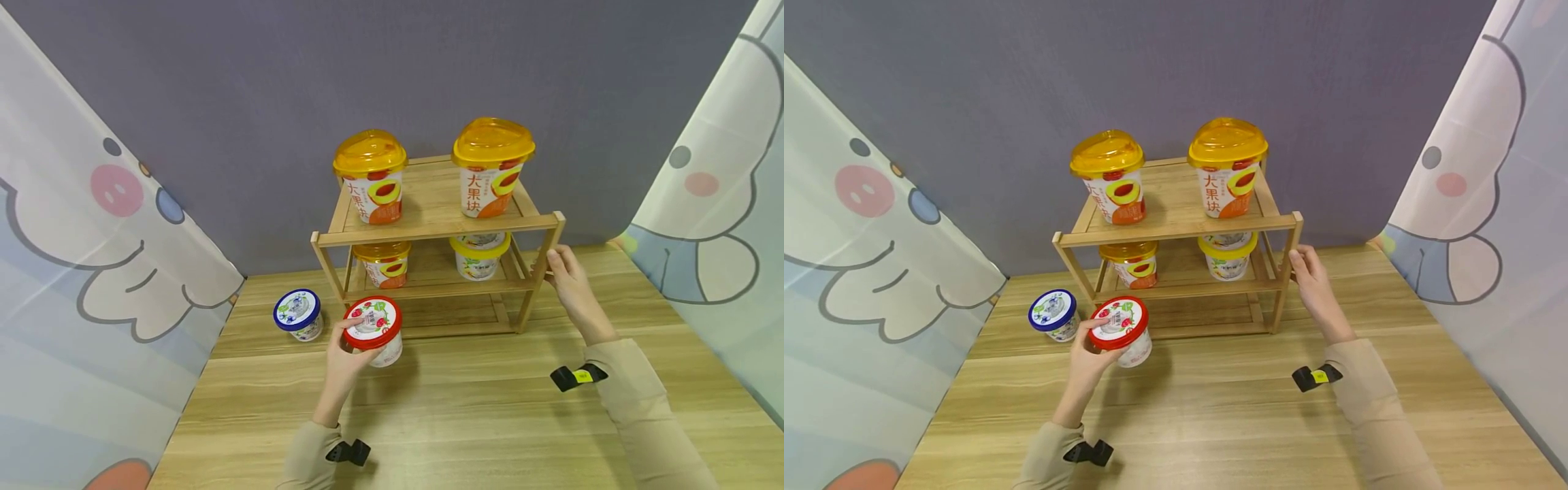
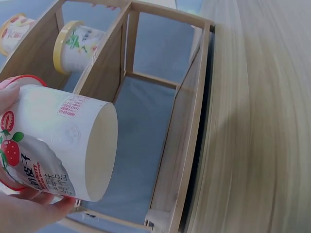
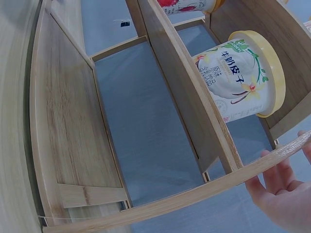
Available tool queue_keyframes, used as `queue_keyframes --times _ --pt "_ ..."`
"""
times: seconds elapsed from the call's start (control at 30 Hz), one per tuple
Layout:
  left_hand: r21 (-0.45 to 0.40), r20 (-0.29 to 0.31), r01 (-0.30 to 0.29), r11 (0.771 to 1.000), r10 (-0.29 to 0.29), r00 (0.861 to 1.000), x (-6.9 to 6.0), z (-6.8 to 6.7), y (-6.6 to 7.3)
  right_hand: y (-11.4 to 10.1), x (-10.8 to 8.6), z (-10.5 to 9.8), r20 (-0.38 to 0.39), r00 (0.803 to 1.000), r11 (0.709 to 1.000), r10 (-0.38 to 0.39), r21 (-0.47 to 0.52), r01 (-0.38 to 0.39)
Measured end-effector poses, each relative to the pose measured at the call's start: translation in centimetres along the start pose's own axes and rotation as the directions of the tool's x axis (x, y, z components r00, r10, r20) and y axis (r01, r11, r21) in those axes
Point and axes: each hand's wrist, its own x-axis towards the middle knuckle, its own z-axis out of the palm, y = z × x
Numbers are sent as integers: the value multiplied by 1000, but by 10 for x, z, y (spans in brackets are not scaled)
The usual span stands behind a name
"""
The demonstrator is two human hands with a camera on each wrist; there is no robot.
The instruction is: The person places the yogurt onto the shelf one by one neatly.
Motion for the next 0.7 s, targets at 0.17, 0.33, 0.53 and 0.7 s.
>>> queue_keyframes --times 0.17,0.33,0.53,0.7 --pt "32 -6 -8 999 9 1000 -2 10 0 0 0 0 3 1000 1000 -2 -2 2" --pt "61 -13 -39 997 39 999 -5 22 1 1 0 1 -9 1000 999 -15 32 15" --pt "95 -12 -23 995 24 1000 -8 32 4 1 0 1 -9 1000 999 -24 28 24" --pt "127 -16 -63 990 66 998 -13 44 15 0 0 1 -7 1000 1000 -20 16 20"
